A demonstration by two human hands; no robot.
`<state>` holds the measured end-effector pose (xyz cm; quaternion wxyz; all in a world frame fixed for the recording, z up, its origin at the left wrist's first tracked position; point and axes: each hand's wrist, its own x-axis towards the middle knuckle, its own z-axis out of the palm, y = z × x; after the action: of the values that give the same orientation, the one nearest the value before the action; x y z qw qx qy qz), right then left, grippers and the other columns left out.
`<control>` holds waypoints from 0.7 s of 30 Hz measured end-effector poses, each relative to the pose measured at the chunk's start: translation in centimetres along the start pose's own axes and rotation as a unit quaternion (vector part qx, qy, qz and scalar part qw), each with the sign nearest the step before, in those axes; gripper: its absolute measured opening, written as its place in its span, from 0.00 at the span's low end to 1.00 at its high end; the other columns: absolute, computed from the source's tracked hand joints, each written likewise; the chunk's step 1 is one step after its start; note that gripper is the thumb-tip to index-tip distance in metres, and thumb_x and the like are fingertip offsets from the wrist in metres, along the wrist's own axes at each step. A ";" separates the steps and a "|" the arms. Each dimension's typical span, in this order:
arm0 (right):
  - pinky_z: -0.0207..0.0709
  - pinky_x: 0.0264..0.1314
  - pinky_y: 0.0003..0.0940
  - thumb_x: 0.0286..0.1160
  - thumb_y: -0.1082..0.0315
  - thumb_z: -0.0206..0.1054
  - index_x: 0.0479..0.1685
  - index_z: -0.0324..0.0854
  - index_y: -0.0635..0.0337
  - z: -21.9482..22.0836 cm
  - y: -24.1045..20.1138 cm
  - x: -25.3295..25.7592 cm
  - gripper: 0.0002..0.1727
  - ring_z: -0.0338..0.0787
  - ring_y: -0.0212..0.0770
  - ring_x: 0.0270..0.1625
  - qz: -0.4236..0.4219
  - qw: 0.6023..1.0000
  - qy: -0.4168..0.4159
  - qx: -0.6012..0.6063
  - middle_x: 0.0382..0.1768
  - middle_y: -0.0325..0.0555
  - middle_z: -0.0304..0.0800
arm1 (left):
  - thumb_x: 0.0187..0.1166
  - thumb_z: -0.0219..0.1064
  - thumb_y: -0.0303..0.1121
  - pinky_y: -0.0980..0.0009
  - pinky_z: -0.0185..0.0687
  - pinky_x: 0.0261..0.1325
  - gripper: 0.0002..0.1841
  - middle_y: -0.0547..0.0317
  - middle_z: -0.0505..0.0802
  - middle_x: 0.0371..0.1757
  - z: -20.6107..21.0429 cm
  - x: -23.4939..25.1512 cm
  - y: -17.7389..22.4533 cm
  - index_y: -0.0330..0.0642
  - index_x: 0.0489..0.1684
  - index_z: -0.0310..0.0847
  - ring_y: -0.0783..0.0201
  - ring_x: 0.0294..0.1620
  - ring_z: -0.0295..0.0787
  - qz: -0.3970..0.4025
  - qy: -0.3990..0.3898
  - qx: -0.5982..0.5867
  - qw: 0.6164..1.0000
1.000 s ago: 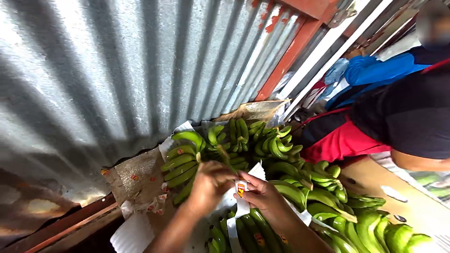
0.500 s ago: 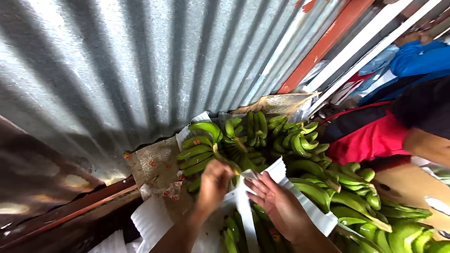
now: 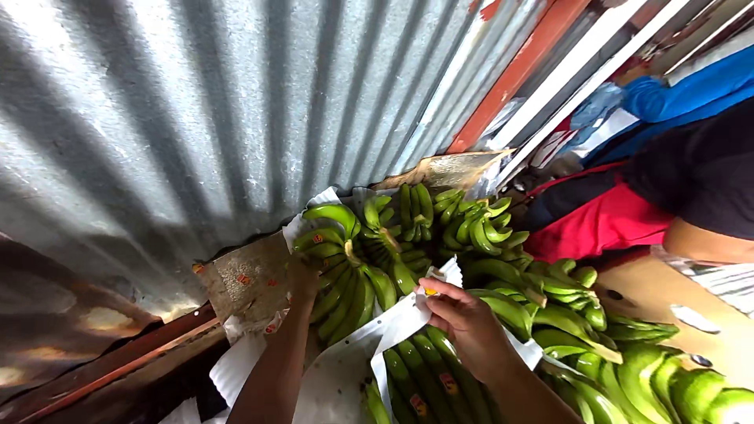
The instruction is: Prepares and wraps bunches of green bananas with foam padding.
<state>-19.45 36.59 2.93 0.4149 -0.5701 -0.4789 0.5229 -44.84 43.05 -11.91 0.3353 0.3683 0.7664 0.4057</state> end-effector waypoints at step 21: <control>0.90 0.55 0.39 0.59 0.72 0.68 0.81 0.72 0.58 1.0 1.8 -4.2 0.39 0.91 0.42 0.58 0.057 0.986 -0.130 -0.085 0.64 0.48 0.87 | 0.77 0.67 0.27 0.56 0.77 0.70 0.08 0.62 0.97 0.45 0.7 -14.9 4.4 0.50 0.30 0.91 0.62 0.50 0.93 0.613 0.098 0.060 0.782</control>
<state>-20.21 32.08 1.88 0.2686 -0.5567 -0.5385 0.5727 -35.48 32.62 -5.22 -0.0838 0.7380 0.4304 0.5130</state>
